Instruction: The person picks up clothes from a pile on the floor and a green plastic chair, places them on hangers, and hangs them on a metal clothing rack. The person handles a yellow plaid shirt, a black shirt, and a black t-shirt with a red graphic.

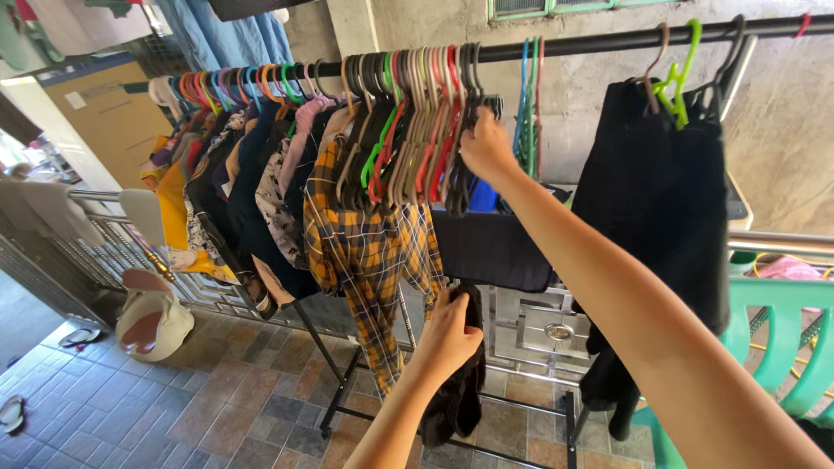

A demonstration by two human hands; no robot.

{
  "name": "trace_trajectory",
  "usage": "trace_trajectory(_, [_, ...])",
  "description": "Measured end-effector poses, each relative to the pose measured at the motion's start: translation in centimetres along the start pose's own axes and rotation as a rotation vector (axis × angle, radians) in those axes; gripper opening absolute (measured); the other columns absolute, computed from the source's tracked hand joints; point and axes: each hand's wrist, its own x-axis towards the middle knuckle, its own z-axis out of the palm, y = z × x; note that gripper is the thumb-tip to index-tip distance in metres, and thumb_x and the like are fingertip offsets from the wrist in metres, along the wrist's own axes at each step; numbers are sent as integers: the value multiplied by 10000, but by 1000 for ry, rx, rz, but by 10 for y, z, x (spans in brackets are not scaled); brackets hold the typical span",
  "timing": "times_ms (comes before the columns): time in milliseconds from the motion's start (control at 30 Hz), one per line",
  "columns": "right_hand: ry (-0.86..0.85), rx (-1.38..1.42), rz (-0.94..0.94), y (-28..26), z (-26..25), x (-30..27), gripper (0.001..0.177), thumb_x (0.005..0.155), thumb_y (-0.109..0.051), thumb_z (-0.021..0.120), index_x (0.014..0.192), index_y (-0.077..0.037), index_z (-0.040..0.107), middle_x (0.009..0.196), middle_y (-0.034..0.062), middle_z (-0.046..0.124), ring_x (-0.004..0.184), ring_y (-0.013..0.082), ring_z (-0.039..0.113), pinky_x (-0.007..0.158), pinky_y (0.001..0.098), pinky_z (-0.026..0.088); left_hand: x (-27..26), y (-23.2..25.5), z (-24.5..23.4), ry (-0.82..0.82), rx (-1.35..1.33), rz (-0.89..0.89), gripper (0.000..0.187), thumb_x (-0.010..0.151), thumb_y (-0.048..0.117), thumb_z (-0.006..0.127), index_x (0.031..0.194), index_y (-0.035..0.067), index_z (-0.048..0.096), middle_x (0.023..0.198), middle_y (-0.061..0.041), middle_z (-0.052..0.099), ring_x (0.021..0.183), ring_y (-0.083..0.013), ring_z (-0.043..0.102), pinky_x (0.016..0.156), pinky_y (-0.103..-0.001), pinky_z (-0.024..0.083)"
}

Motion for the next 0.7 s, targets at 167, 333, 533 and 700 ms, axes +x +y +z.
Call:
trace_trajectory(167, [-33, -34, 366, 31, 15, 20, 440, 872, -231, 683, 1189, 63, 598, 1200, 307, 666, 1184, 425, 648, 1028, 450, 517, 9, -19, -19, -33, 30, -45, 718, 748, 88, 702, 1398, -88, 452, 1475, -414, 303, 1256, -572, 479, 927, -538, 530])
trace_trajectory(333, [148, 63, 239, 44, 26, 24, 392, 931, -141, 589, 1286, 23, 556, 1161, 267, 666, 1106, 409, 650, 941, 478, 518, 19, -25, -25, -140, 0, -94, 736, 756, 84, 653, 1445, -39, 428, 1511, -333, 340, 1166, -536, 572, 905, -515, 554])
trace_trajectory(533, [243, 174, 3, 5, -7, -44, 327, 1066, -107, 527, 1374, -15, 464, 928, 170, 599, 802, 296, 595, 719, 459, 510, 28, -43, 10, -96, -16, -22, 689, 782, 82, 649, 1441, -19, 476, 1506, -305, 404, 1204, -522, 566, 974, -525, 515])
trace_trajectory(700, [-73, 502, 311, -29, -55, -206, 262, 1077, -221, 434, 1257, -30, 426, 770, 19, 503, 547, 120, 541, 495, 319, 491, 34, -47, 35, -184, -150, -29, 762, 792, 150, 761, 1449, -53, 434, 1399, -309, 460, 1252, -488, 503, 995, -505, 465])
